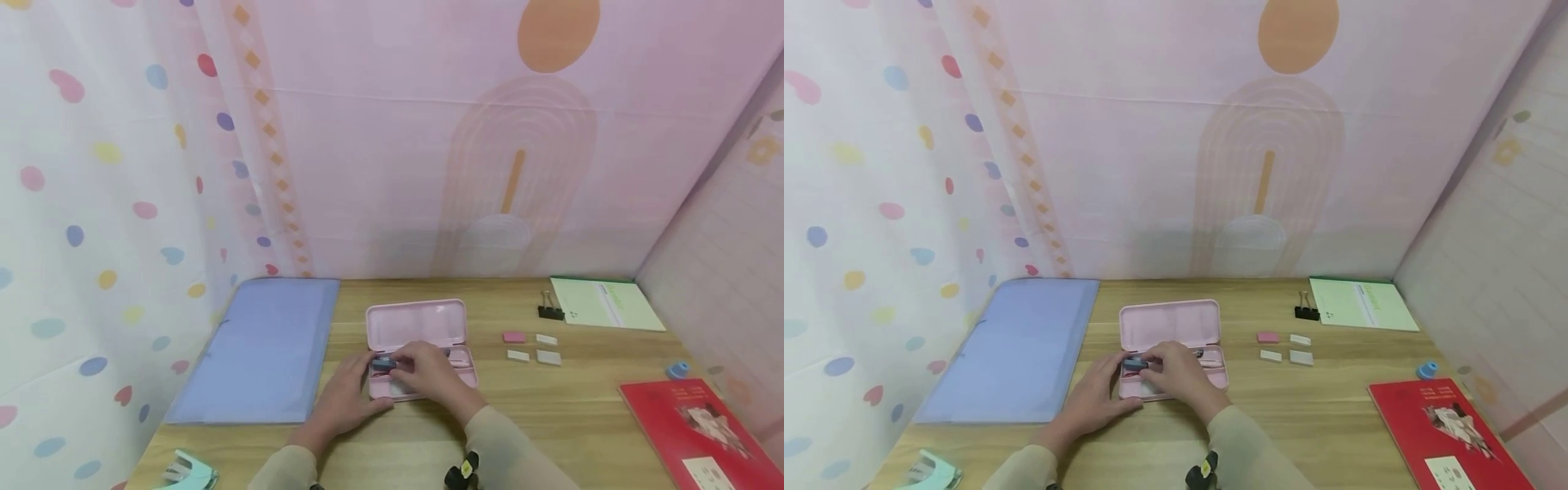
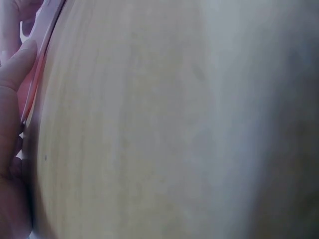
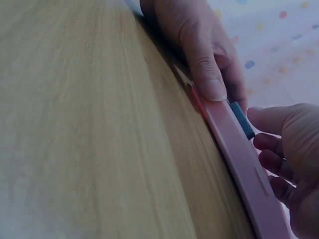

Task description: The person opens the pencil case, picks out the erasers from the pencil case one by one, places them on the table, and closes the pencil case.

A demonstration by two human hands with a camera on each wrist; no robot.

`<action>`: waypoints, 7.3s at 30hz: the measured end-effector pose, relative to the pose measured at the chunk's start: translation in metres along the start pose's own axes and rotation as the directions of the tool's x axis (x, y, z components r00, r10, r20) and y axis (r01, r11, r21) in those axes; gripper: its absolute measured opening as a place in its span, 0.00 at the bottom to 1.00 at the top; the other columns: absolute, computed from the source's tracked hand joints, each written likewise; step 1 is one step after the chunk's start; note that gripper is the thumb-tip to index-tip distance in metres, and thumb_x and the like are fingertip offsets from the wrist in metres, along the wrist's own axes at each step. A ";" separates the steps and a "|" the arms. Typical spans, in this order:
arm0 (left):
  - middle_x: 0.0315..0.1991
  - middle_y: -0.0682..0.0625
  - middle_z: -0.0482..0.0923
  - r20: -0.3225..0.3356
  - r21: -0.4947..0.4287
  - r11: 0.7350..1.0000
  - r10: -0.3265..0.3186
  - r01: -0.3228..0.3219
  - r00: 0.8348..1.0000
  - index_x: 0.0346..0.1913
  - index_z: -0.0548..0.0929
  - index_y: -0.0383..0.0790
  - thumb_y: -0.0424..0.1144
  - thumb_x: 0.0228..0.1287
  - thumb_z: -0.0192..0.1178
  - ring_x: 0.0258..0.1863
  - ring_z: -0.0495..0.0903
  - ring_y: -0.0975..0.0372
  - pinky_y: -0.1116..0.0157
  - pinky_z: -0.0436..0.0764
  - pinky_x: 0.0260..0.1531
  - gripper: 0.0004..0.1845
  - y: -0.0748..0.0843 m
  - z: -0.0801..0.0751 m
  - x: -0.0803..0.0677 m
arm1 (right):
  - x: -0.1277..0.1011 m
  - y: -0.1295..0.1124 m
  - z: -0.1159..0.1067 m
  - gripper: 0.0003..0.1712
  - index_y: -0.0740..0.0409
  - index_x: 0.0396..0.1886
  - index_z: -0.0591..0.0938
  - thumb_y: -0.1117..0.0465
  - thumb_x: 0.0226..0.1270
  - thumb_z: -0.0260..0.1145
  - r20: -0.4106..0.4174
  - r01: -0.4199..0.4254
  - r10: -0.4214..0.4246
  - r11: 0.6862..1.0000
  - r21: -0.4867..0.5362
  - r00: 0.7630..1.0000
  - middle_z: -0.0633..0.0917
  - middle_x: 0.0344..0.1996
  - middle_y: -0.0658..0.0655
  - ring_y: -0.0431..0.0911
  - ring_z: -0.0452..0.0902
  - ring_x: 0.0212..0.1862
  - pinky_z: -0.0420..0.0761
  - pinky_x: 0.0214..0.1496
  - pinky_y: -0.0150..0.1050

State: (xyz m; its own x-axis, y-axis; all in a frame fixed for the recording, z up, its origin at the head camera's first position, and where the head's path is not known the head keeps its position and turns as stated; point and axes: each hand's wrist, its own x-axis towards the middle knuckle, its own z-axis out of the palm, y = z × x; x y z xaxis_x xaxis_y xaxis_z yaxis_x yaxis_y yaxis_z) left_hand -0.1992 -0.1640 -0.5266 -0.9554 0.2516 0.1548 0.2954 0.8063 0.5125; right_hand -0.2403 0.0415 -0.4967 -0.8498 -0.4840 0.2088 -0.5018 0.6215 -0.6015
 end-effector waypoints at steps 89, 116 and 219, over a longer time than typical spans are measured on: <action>0.69 0.48 0.63 0.008 0.018 1.000 -0.020 0.020 1.000 0.73 0.61 0.47 0.79 0.42 0.58 0.68 0.61 0.54 0.53 0.64 0.66 0.58 0.002 0.002 0.000 | -0.140 0.119 -0.121 0.17 0.57 0.45 0.86 0.65 0.53 0.75 -0.175 -0.381 0.375 0.924 -0.001 0.910 0.83 0.39 0.51 0.42 0.77 0.38 0.80 0.40 0.36; 0.69 0.47 0.63 0.019 0.004 0.999 -0.036 0.036 0.999 0.73 0.61 0.47 0.77 0.42 0.60 0.69 0.61 0.53 0.52 0.63 0.67 0.57 0.003 0.002 0.000 | -0.125 0.087 -0.113 0.19 0.54 0.48 0.85 0.60 0.55 0.75 -0.200 -0.299 0.290 0.954 -0.016 0.936 0.83 0.37 0.49 0.41 0.77 0.37 0.80 0.40 0.37; 0.70 0.45 0.61 0.031 0.001 0.999 -0.045 0.045 0.998 0.73 0.59 0.47 0.78 0.41 0.59 0.69 0.60 0.51 0.51 0.62 0.67 0.59 0.000 0.004 0.001 | -0.185 0.110 -0.144 0.07 0.50 0.43 0.85 0.60 0.67 0.65 -0.127 -0.481 0.471 0.875 -0.055 0.873 0.85 0.39 0.49 0.41 0.77 0.39 0.79 0.41 0.40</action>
State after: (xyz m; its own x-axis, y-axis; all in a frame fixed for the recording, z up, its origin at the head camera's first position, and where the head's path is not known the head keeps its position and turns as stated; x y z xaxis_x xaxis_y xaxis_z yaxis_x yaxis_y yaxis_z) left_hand -0.1999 -0.1619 -0.5303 -0.9672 0.2313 0.1051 0.2518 0.8172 0.5184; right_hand -0.1611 0.2879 -0.4907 -0.9987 -0.0510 -0.0030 -0.0396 0.8105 -0.5844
